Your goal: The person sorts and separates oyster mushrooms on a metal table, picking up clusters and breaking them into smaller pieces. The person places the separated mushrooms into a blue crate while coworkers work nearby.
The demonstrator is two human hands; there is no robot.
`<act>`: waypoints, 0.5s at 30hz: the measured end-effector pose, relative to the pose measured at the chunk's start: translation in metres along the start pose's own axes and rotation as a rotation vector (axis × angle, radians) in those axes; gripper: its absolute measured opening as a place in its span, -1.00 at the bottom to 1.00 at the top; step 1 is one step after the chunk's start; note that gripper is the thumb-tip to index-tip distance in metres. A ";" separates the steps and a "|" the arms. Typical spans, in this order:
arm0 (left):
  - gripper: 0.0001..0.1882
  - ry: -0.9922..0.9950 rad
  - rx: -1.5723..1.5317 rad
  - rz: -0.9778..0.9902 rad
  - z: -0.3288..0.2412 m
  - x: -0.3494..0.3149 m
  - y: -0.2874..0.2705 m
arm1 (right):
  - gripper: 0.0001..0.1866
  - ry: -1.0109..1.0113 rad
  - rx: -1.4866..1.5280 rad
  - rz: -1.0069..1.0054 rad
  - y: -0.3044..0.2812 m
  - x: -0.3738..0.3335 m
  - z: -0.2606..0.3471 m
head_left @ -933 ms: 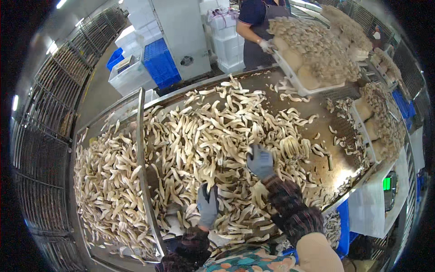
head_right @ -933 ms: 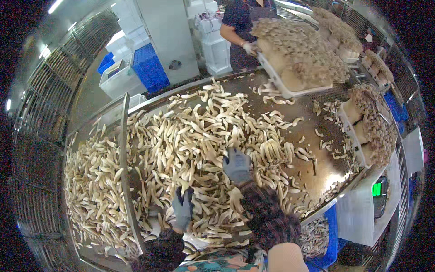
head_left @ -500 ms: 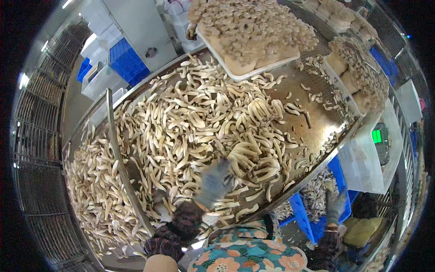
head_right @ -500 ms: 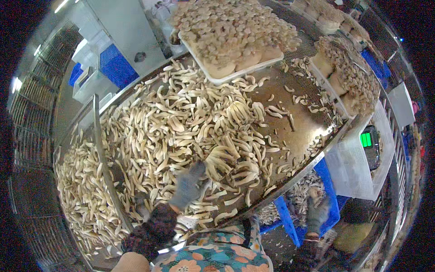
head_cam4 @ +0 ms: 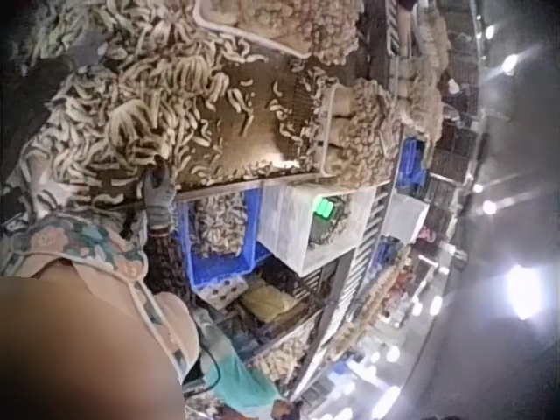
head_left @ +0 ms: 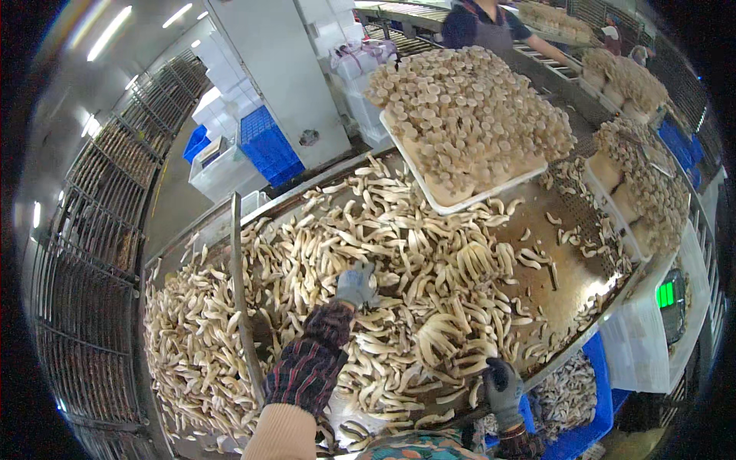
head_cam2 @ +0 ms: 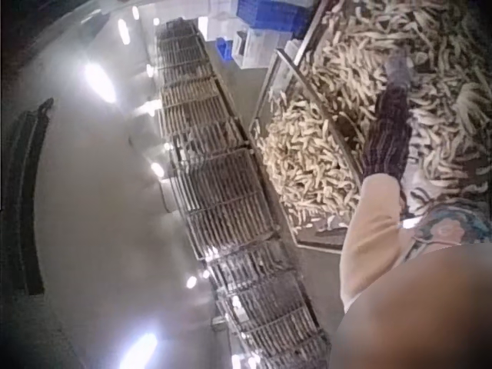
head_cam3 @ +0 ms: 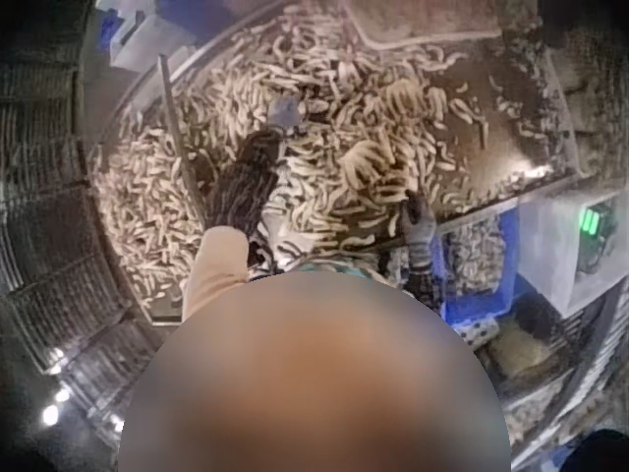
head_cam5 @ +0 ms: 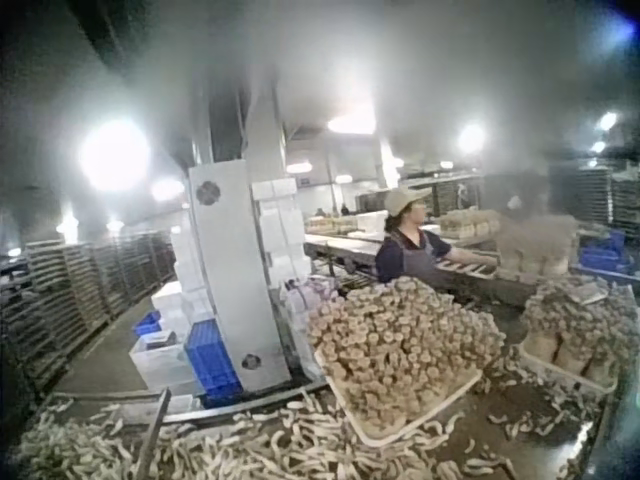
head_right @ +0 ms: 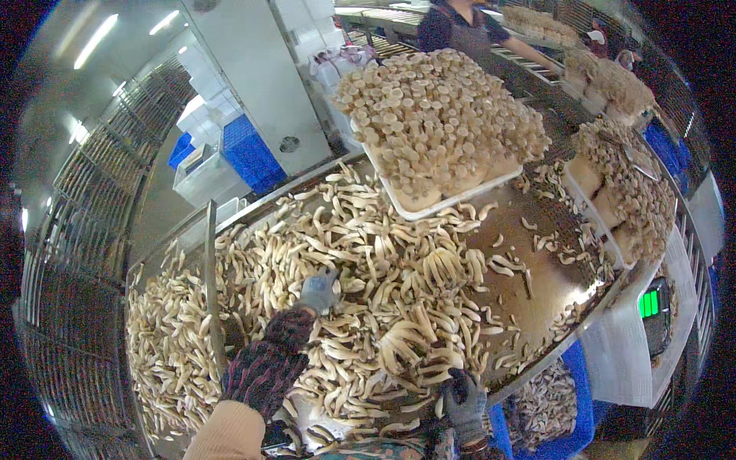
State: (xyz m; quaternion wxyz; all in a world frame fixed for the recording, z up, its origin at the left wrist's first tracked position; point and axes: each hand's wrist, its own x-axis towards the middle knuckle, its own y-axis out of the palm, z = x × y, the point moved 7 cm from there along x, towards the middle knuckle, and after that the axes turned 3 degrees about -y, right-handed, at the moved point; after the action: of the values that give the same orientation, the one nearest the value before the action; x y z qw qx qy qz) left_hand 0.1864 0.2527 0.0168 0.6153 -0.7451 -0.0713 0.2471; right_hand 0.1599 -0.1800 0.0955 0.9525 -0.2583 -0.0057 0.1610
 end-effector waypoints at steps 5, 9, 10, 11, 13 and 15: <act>-0.34 0.081 0.017 -0.442 -0.036 -0.105 -0.056 | -0.53 -0.212 -0.189 0.217 0.047 0.049 0.045; -0.29 -0.046 -0.435 -0.336 0.014 -0.152 -0.029 | -0.05 -0.476 -0.906 0.514 0.122 0.072 0.076; -0.20 -0.002 -0.553 -0.297 0.014 -0.166 -0.018 | 0.01 -0.516 -1.051 0.609 0.139 0.073 0.069; -0.11 0.056 -0.676 -0.260 0.011 -0.172 -0.012 | 0.07 -0.545 -1.206 0.693 0.147 0.079 0.058; -0.01 -0.134 -0.351 -0.137 0.017 -0.170 -0.005 | 0.10 -0.453 -1.151 0.781 0.167 0.090 0.020; -0.03 0.000 -0.314 -0.263 -0.002 -0.175 -0.022 | 0.11 -0.307 -1.005 0.886 0.172 0.098 0.003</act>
State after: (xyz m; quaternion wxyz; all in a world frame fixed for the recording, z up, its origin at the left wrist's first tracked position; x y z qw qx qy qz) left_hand 0.0399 0.1842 0.0871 0.5187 -0.8161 -0.2057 0.1506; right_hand 0.2007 -0.0085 0.0062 0.5499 -0.6210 -0.1086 0.5478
